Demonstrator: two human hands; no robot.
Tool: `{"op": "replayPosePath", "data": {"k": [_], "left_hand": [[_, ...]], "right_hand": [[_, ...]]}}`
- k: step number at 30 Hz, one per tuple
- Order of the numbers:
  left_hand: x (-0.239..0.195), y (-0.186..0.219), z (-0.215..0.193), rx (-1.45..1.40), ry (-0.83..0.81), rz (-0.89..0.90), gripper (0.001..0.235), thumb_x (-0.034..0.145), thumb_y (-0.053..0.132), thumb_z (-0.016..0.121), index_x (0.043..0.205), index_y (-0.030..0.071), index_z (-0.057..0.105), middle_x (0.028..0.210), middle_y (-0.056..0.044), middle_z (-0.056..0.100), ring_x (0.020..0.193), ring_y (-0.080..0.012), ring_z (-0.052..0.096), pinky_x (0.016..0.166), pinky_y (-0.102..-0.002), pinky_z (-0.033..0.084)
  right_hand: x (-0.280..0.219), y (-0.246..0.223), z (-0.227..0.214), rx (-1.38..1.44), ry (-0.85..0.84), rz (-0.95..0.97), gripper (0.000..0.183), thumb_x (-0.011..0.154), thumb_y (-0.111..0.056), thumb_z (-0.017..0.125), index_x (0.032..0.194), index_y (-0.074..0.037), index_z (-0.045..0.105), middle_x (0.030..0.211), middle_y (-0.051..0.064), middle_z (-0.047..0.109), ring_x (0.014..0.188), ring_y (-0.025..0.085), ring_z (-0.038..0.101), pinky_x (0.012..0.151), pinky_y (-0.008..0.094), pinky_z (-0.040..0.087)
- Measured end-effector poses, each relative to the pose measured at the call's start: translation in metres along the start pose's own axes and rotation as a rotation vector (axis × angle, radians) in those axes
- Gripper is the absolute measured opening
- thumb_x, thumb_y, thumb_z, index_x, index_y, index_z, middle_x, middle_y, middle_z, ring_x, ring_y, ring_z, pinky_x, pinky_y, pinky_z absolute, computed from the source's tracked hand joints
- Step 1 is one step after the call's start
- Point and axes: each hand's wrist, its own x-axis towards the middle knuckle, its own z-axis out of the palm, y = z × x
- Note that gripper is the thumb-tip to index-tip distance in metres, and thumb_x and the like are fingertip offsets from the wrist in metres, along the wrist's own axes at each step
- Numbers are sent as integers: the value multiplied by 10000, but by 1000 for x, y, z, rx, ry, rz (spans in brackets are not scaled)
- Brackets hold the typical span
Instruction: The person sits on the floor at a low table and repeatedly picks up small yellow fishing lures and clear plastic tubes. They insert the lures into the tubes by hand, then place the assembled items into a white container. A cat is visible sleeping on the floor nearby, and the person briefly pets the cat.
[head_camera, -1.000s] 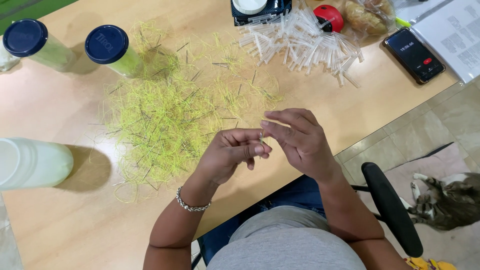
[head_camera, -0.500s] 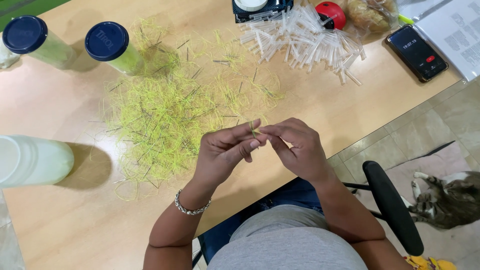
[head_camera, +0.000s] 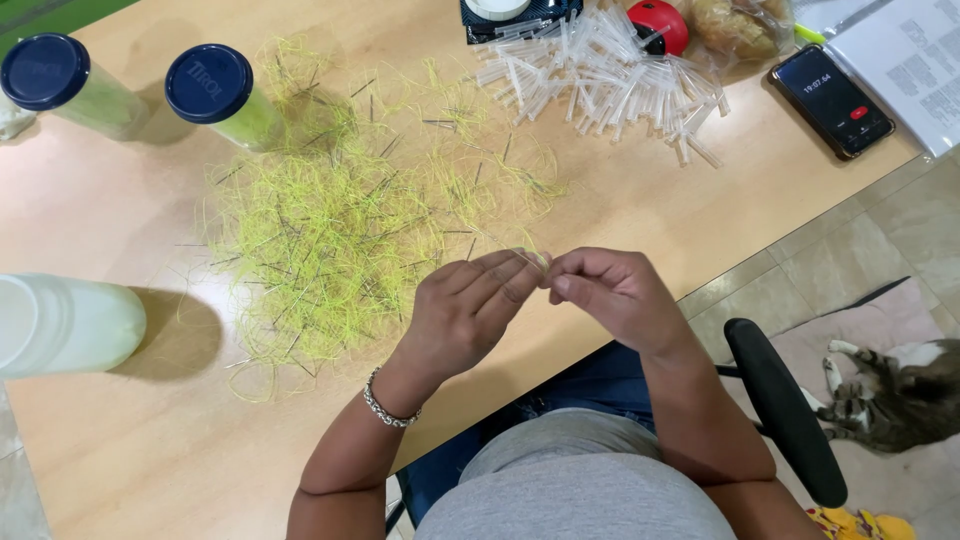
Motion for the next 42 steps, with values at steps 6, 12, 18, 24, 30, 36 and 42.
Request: {"op": "replayPosePath", "data": {"k": [6, 12, 18, 24, 30, 36, 42], "left_hand": [[-20, -4, 13, -648, -33, -795, 232, 887, 23, 777, 1117, 16, 756, 906, -140, 784, 864, -241, 765, 705, -309, 592], [-31, -13, 14, -1345, -169, -1170, 255, 892, -3, 741, 1134, -70, 699, 869, -148, 756, 828, -176, 743, 652, -231, 609], [-47, -21, 23, -1405, -274, -1178, 371, 861, -38, 773, 1140, -7, 530, 855, -184, 747, 767, -197, 744, 614, -246, 601], [-34, -18, 23, -1405, -234, -1195, 440, 853, -25, 779, 1215, -14, 529, 855, -204, 754, 756, -217, 747, 586, -232, 579], [-30, -13, 26, -1392, -189, -1230, 461, 834, -43, 778, 1229, -34, 541, 833, -205, 754, 737, -222, 751, 558, -223, 570], [-18, 1, 29, -1241, 42, -1305, 447, 853, -26, 792, 1214, -61, 531, 896, -240, 772, 799, -239, 763, 634, -246, 611], [-17, 9, 29, -1073, 129, -1275, 426, 852, -4, 810, 1190, -46, 554, 939, -241, 789, 837, -224, 774, 712, -246, 627]], "right_hand": [[-5, 20, -33, 199, 108, -194, 102, 963, 32, 609, 980, 90, 693, 782, 155, 642, 774, 202, 629, 758, 330, 567], [10, -4, -4, -265, -14, -358, 443, 909, -31, 741, 1335, 41, 643, 1242, 186, 692, 1127, 289, 682, 918, 385, 560], [7, -16, 1, -420, -154, -345, 280, 894, -27, 765, 1174, -23, 763, 1040, 159, 747, 975, 328, 744, 870, 431, 589], [10, -21, -7, -320, -73, -307, 209, 922, 23, 728, 1121, -11, 783, 922, 139, 763, 805, 235, 748, 737, 370, 602], [8, -22, -19, -444, 98, -328, 103, 908, 45, 750, 977, -18, 794, 820, 103, 741, 673, 195, 694, 646, 313, 588], [0, -5, -2, -637, 300, -494, 123, 842, 22, 818, 931, -42, 764, 814, 46, 707, 677, 186, 695, 608, 251, 591], [7, -8, 20, -689, 361, -625, 160, 810, 82, 802, 898, -48, 767, 776, 32, 696, 640, 162, 674, 570, 233, 583]]}}
